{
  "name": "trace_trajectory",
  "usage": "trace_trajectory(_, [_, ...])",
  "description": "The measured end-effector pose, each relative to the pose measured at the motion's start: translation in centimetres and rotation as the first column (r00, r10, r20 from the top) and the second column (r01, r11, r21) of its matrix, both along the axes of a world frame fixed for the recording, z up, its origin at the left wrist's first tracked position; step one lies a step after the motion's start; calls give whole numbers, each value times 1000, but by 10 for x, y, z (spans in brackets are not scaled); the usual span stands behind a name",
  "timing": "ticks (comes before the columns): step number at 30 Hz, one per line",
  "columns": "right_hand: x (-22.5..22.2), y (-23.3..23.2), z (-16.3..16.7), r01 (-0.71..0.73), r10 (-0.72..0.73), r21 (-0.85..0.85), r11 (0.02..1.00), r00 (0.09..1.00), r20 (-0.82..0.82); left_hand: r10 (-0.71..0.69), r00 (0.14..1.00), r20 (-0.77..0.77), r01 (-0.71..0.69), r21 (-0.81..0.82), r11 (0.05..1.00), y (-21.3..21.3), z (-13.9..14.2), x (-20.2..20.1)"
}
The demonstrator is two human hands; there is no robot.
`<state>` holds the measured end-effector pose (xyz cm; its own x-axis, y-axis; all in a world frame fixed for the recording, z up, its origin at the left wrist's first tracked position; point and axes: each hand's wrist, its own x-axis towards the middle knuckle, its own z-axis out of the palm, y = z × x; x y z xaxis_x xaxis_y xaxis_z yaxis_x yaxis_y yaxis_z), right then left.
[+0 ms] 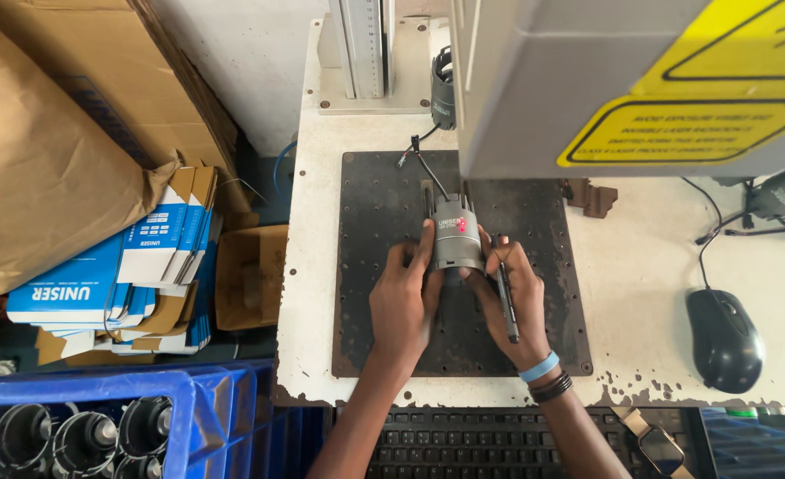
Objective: The person picks cylindrical electronic components from a blue crate, connects a cable to each unit, places it on a test fixture, and operates a keyboard. After testing, the person disconnects the cable and returns the component to the crate. This cycle repeats for several units.
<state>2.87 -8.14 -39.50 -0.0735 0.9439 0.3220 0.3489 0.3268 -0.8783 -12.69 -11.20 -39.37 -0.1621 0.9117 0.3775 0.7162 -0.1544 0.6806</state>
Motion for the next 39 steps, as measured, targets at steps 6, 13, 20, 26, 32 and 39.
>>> trace_trajectory(6, [1,-2,-3,64,-62,-128,990,998,19,-20,1000,-2,20,11,1000,-2,-1,-1])
trace_trajectory(13, [3,-3,-2,29,-29,-14,999,998,54,-52,999,18,52,-29,998,-4,-2,-1])
trace_trajectory(20, [1,-2,2,15,-14,-29,999,999,34,-54,998,33,55,-21,998,-3,-4,0])
trace_trajectory(26, [1,-2,3,-6,5,30,1000,999,32,-64,998,21,64,-10,998,-3,-5,-1])
trace_trajectory(32, [2,-2,2,4,-5,9,1000,999,43,-55,998,1,55,-12,998,-3,-6,0])
trace_trajectory(39, [2,-2,1,39,-36,-67,997,998,44,-42,999,2,42,-25,999,-2,-8,1])
